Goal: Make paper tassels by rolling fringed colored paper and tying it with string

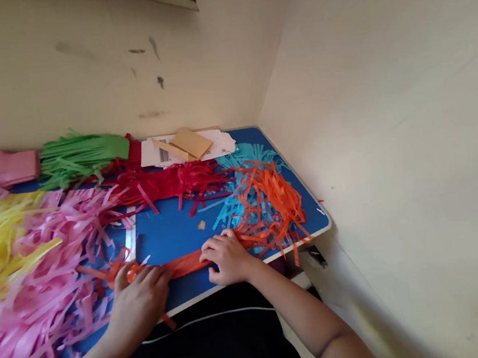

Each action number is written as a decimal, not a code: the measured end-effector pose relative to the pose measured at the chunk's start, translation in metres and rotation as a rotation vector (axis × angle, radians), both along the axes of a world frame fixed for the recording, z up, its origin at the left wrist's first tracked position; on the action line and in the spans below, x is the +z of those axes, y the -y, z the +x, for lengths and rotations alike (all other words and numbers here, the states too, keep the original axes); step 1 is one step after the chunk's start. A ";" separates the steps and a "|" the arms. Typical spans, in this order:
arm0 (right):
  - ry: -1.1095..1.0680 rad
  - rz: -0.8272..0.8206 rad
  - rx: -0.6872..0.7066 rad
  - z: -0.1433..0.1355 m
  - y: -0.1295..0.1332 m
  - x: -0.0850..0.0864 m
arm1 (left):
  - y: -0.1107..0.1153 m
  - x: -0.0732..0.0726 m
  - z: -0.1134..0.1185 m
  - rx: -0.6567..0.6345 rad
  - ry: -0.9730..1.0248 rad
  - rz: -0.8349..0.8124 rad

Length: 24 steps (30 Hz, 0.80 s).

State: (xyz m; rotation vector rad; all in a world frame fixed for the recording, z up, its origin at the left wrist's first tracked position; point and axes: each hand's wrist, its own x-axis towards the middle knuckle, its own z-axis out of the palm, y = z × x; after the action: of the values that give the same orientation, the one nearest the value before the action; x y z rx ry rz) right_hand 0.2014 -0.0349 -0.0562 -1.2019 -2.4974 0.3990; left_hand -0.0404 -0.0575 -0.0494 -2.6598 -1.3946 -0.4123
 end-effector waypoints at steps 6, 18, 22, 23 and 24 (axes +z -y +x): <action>-0.019 0.003 -0.055 -0.001 -0.005 -0.003 | -0.010 -0.015 -0.015 -0.029 0.149 -0.020; 0.078 -0.011 -0.338 -0.022 -0.013 -0.006 | -0.026 -0.010 -0.004 0.132 0.130 -0.157; 0.082 -0.018 -0.347 -0.026 -0.016 -0.009 | -0.027 -0.011 0.002 0.166 0.098 -0.124; 0.082 -0.021 -0.348 -0.026 -0.017 -0.010 | -0.027 -0.012 0.002 0.172 0.092 -0.123; 0.082 -0.024 -0.350 -0.026 -0.018 -0.011 | -0.027 -0.013 0.002 0.180 0.090 -0.122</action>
State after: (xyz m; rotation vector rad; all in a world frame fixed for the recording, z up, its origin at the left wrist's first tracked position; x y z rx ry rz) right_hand 0.1755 -0.0173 -0.0669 -1.6563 -2.2874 0.2923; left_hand -0.0387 -0.0304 -0.0626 -2.6076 -1.7215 -0.4461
